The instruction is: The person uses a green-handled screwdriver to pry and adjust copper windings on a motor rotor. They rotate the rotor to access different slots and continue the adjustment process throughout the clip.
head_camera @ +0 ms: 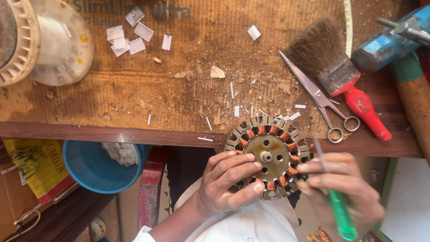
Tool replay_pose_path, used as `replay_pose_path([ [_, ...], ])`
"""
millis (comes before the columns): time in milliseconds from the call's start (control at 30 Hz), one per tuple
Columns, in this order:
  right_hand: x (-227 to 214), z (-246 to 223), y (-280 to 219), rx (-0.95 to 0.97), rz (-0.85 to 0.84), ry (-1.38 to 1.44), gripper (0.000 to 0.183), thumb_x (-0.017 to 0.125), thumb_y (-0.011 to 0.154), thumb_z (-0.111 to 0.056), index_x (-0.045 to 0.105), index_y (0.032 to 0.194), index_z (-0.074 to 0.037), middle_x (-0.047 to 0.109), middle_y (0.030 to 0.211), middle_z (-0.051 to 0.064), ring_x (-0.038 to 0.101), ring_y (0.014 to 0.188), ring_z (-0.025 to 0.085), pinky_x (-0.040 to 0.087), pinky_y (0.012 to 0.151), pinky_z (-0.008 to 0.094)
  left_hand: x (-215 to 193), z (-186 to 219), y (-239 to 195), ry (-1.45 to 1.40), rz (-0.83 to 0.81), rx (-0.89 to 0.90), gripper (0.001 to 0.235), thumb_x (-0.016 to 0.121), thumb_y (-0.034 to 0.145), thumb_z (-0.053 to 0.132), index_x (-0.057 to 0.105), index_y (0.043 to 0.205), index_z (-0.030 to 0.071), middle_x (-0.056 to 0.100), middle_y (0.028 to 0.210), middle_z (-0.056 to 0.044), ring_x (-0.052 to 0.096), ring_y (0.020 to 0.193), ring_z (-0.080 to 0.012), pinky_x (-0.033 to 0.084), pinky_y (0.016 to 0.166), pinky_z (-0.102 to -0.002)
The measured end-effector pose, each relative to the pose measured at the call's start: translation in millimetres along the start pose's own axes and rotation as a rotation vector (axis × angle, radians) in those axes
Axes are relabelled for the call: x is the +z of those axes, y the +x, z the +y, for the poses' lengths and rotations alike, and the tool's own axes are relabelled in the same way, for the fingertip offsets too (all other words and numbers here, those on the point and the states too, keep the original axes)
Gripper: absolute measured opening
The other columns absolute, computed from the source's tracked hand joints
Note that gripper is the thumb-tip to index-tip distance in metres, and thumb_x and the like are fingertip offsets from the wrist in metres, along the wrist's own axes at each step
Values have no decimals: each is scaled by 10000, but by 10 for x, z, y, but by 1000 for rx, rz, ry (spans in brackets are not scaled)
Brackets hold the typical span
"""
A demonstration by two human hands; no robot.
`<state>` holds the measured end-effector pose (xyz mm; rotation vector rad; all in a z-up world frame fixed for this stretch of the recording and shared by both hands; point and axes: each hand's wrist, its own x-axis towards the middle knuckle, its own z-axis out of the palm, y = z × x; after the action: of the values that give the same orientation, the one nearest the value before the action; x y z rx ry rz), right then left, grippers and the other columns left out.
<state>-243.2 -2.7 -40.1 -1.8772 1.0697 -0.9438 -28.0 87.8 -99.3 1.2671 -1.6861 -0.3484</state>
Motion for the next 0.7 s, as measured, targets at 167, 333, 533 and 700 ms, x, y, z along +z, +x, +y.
replay_pose_path([
  [167,161,-210,108,111,-39,-146,278,840,780,15,625,947,-40,747,993,121,710,1013,212,587,818,279,36,-15,-26,2,17,24,366,790,1000,204,557,1268,294,694,1282,-14,662,1240,-211,482,1106,-387],
  [333,157,-337,136,201,-40,-185,263,819,776,43,642,955,-34,746,990,112,710,1010,199,604,823,286,17,-57,-15,-5,5,60,350,795,994,192,568,1249,272,692,1281,-30,663,1234,-226,489,1088,-400],
  [533,105,-315,73,132,-50,-192,256,812,772,67,639,908,-64,738,944,76,678,968,190,564,833,288,10,-54,-19,-5,8,38,329,784,984,139,593,1227,253,692,1271,-35,662,1234,-231,493,1097,-414],
  [700,54,-269,33,105,-27,-133,266,797,780,79,621,905,-76,717,924,68,680,916,172,558,826,267,14,-63,-27,-9,15,40,335,782,987,136,592,1232,260,688,1278,-27,654,1245,-223,485,1102,-412],
])
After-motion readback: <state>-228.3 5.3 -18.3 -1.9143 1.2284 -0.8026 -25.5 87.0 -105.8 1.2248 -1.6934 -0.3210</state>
